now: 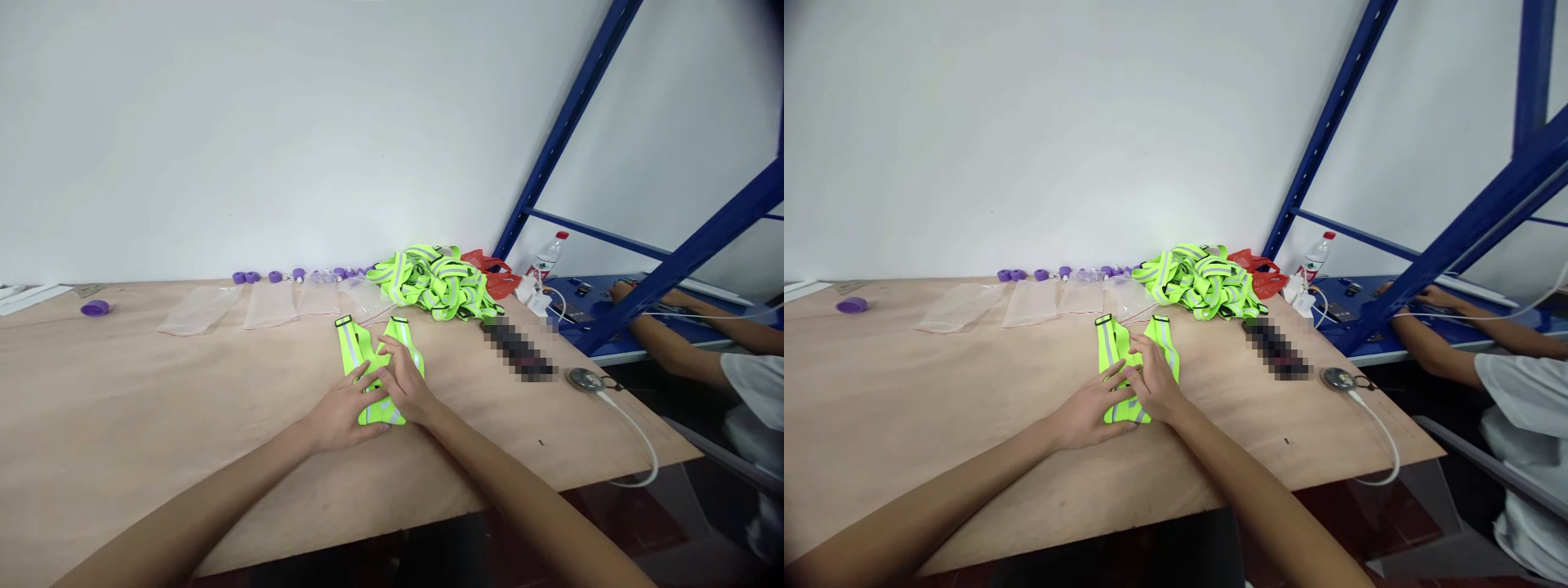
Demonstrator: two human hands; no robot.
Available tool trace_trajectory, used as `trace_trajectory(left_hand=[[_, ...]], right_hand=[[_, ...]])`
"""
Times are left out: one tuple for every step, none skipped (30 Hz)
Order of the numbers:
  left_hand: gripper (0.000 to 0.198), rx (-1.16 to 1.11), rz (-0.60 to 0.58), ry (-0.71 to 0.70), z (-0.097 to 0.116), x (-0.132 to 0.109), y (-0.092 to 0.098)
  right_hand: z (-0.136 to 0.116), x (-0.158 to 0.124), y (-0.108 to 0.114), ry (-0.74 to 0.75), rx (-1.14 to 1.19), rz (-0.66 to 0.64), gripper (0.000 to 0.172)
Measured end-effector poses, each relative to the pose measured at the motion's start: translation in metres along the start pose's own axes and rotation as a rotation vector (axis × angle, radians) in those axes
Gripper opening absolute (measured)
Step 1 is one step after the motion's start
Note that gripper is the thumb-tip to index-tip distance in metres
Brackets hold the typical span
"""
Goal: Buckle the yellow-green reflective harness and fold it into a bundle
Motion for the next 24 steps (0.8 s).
trace_trajectory(left_hand=[[0.056, 0.014, -0.003, 0.0, 0.001, 0.001, 0.0], [0.054, 0.03, 0.0, 0.002, 0.001, 0.001, 0.0], [0.053, 0.047, 0.009, 0.002, 0.002, 0.002, 0.0], [0.052, 0.061, 0.022, -0.003, 0.003, 0.002, 0.001], [0.051, 0.072, 0.033, -0.011, 0.004, 0.003, 0.001], [0.051, 0.078, 0.039, -0.019, 0.004, 0.003, 0.001], [0.05, 0.082, 0.037, -0.023, 0.005, 0.004, 0.001], [0.049, 0.083, 0.029, -0.021, 0.004, 0.004, 0.001], [0.048, 0.081, 0.017, -0.015, 0.004, 0.004, 0.001], [0.048, 0.077, 0.006, -0.009, 0.003, 0.004, 0.0], [0.048, 0.07, -0.002, 0.001, 0.003, 0.004, 0.0], [0.05, 0.06, -0.005, 0.017, 0.002, 0.003, -0.001], [0.052, 0.05, -0.006, 0.037, 0.001, 0.003, -0.002], [0.055, 0.039, -0.005, 0.064, 0.0, 0.002, -0.003], [0.058, 0.031, -0.007, 0.092, -0.001, 0.001, -0.004], [0.061, 0.025, -0.011, 0.118, -0.002, 0.001, -0.005], [0.062, 0.018, -0.018, 0.135, -0.002, 0.001, -0.006], [0.063, 0.011, -0.027, 0.143, -0.002, 0.0, -0.006], [0.063, 0.004, -0.033, 0.145, -0.002, 0.0, -0.006], [0.062, -0.002, -0.038, 0.144, -0.001, 0.0, -0.005], [0.062, -0.006, -0.043, 0.139, -0.001, 0.0, -0.004], [0.061, -0.009, -0.05, 0.132, -0.001, 0.0, -0.003], [0.06, -0.009, -0.057, 0.124, -0.001, 0.0, -0.002], [0.06, -0.009, -0.062, 0.115, -0.001, 0.0, -0.002]], right_hand=[[0.001, 0.0, 0.0, 0.002, -0.002, 0.001, 0.028], [0.002, 0.0, 0.0, 0.006, -0.006, 0.001, 0.029], [0.002, 0.0, -0.001, 0.011, -0.011, -0.001, 0.03], [0.003, 0.0, -0.001, 0.017, -0.015, -0.003, 0.031], [0.003, 0.0, -0.002, 0.022, -0.018, -0.005, 0.032], [0.004, 0.0, -0.002, 0.022, -0.02, -0.008, 0.031], [0.004, 0.0, -0.003, 0.017, -0.024, -0.009, 0.03], [0.004, 0.0, -0.004, 0.008, -0.029, -0.005, 0.029], [0.005, 0.0, -0.004, -0.007, -0.037, 0.003, 0.029], [0.006, 0.0, -0.004, -0.029, -0.049, 0.019, 0.029], [0.007, -0.001, -0.004, -0.057, -0.067, 0.04, 0.032], [0.008, -0.003, -0.002, -0.086, -0.091, 0.061, 0.035], [0.01, -0.005, 0.0, -0.116, -0.119, 0.078, 0.039], [0.012, -0.009, 0.003, -0.146, -0.15, 0.091, 0.043], [0.014, -0.014, 0.007, -0.177, -0.179, 0.092, 0.047], [0.016, -0.019, 0.011, -0.208, -0.202, 0.079, 0.052], [0.018, -0.025, 0.015, -0.239, -0.214, 0.053, 0.056], [0.018, -0.032, 0.02, -0.269, -0.216, 0.017, 0.059], [0.018, -0.038, 0.024, -0.295, -0.211, -0.026, 0.062], [0.018, -0.043, 0.027, -0.314, -0.203, -0.077, 0.064], [0.016, -0.047, 0.03, -0.324, -0.199, -0.129, 0.066], [0.015, -0.049, 0.033, -0.328, -0.205, -0.179, 0.067], [0.013, -0.05, 0.035, -0.325, -0.218, -0.231, 0.069], [0.012, -0.05, 0.035, -0.315, -0.233, -0.285, 0.071]])
Point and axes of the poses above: each hand's wrist, its own x-axis towards the middle knuckle, its own y-axis out of the back of the hand, z = x × y, the point moved 3 cm from there along x, towards the middle knuckle, and after that the axes turned 12 degrees about x, right-handed, at the moved point
